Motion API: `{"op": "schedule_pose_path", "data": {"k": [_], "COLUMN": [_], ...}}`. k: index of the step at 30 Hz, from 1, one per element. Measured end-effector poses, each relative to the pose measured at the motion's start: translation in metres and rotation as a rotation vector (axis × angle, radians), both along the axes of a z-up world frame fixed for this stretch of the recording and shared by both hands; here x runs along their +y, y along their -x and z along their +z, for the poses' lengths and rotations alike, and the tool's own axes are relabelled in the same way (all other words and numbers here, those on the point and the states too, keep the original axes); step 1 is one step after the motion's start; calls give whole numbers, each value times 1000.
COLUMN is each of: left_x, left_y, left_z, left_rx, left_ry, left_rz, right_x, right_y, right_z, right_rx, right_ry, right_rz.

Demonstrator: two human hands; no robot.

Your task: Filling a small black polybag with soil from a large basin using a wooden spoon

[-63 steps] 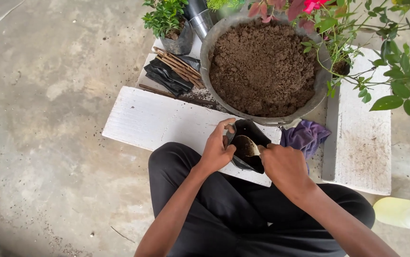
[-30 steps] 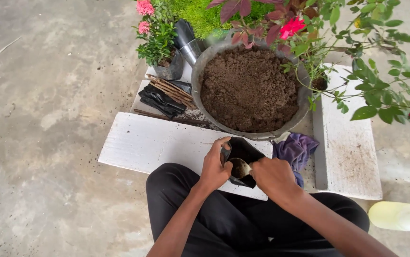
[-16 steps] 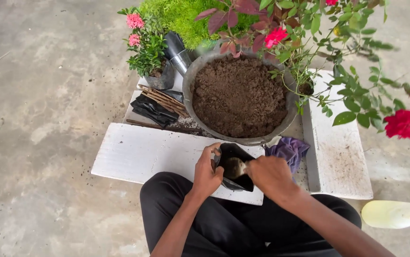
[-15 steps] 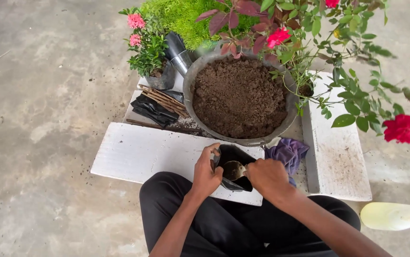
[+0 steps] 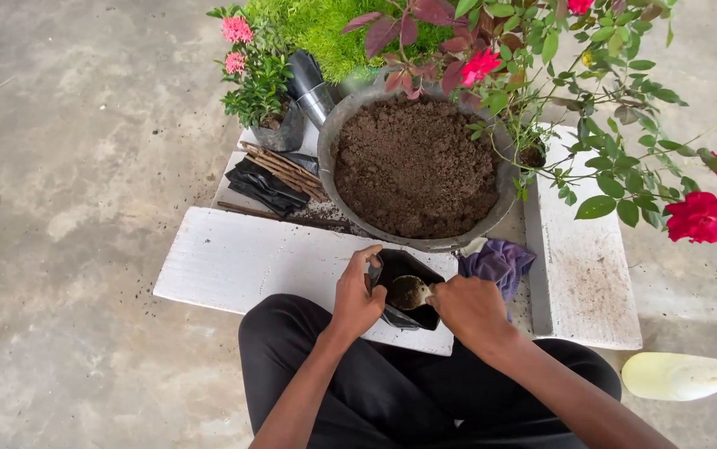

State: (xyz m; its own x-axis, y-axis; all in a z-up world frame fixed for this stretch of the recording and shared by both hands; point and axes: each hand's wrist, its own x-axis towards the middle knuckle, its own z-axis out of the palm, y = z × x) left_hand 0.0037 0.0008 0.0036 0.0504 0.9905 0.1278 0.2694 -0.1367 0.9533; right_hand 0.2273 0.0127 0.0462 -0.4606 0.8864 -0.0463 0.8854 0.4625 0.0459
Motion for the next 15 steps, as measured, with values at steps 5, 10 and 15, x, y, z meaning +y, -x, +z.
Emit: {"op": "schedule_pose_path", "data": {"k": [5,10,15], "left_x": [0,4,4], "left_y": [-1,-2,0], "left_z": [3,-7,-3], "left_rx": [1,12,25], "left_ry": [-25,-47,4], "left_rz": [17,79,78], "right_x": [-2,5,5], "right_y": [10,-3,1], "right_z": [35,-4,6], "right_rx": [4,-30,-72], "right_ry": [41,3,-31], "right_rz": [-34,2,26]}}
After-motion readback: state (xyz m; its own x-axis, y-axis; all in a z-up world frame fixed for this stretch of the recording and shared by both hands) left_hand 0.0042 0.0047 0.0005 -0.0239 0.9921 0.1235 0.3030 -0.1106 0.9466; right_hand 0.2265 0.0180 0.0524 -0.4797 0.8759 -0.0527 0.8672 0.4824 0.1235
